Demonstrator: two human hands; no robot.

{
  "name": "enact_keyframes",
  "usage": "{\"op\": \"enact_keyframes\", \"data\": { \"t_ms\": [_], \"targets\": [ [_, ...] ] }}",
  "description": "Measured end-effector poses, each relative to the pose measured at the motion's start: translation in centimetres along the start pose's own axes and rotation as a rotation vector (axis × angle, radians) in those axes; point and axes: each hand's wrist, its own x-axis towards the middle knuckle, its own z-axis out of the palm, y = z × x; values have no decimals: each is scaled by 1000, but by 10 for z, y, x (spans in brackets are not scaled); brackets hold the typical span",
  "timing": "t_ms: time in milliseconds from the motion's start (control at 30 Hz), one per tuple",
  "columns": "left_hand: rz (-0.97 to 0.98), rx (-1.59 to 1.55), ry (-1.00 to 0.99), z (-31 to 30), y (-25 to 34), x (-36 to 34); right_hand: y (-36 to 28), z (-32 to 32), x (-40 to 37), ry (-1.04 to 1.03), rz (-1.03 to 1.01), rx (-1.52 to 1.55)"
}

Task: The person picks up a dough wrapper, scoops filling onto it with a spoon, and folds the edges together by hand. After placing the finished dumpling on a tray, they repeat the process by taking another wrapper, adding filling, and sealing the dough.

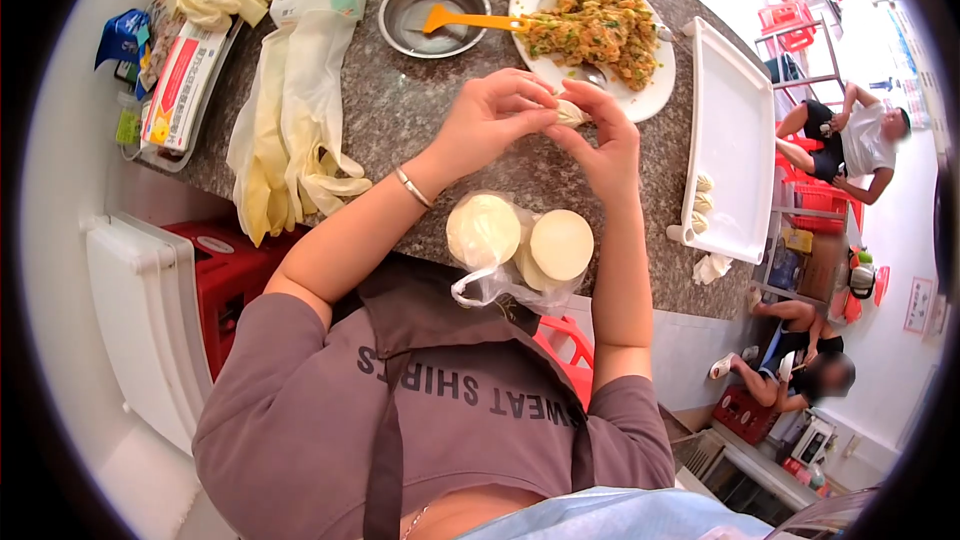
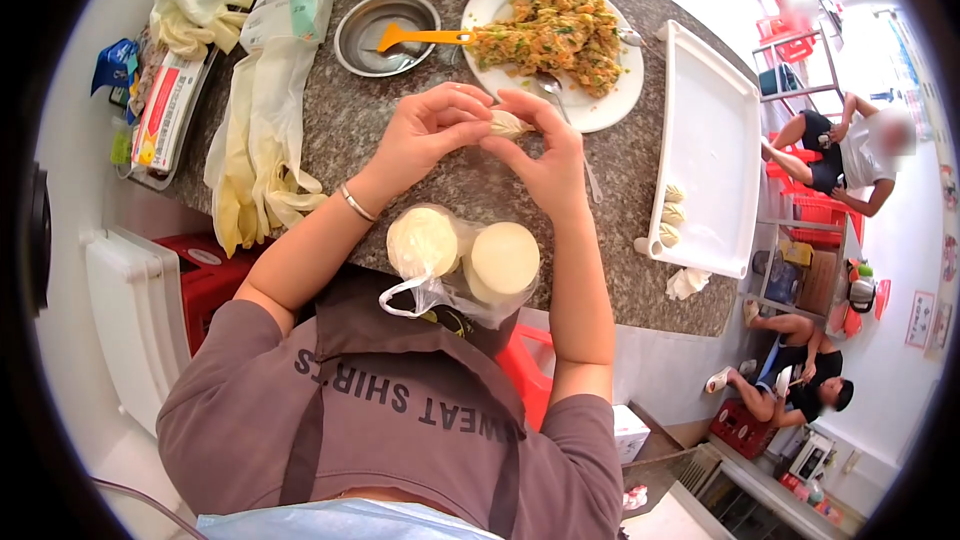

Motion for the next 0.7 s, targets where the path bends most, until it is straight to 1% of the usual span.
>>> {"op": "enact_keyframes", "data": {
  "t_ms": [67, 100, 133, 200, 233, 300, 333, 367, 400, 433, 467, 500, 533, 600, 633, 700],
  "targets": [
    [37, -10, -2, -2, -6, 0, -3, 2, -1, 45, 15, -17],
    [72, -26, 4, -1, -8, 1, -4, 3, 0, 31, -3, -57],
    [71, -47, -41, 1, -6, 2, -6, 0, -1, 24, -18, -107],
    [25, -31, 9, 5, 2, 0, -10, -4, -2, 28, -41, -65],
    [26, -44, -31, 8, 4, 0, -12, -8, -1, 34, -42, -65],
    [-24, -53, 41, 11, 9, -1, -22, -26, -1, 99, -29, -96],
    [-24, -56, 20, 10, 9, -2, -26, -34, -1, 130, -13, -104],
    [-21, -32, 20, 8, 10, -2, -29, -52, -4, 144, -12, -182],
    [-17, -9, 25, 7, 9, -2, -22, -71, -8, 246, -22, -227],
    [-12, -4, 28, 6, 9, -2, -12, -96, -13, 309, -1, -162],
    [-8, -12, 28, 6, 9, -1, -14, -122, -19, 346, 33, -250],
    [-21, -18, 30, 6, 9, -2, -8, -149, -26, 401, 90, -302],
    [-34, -25, 35, 6, 9, -2, 4, -178, -32, 416, 102, -396],
    [-37, -34, 32, 7, 9, -3, 29, -221, -47, 424, 274, -435],
    [-45, -34, 19, 8, 9, -2, 35, -228, -51, 423, 269, -441],
    [-58, -41, 31, 9, 8, -2, 40, -237, -54, 310, 428, -289]
  ]
}}
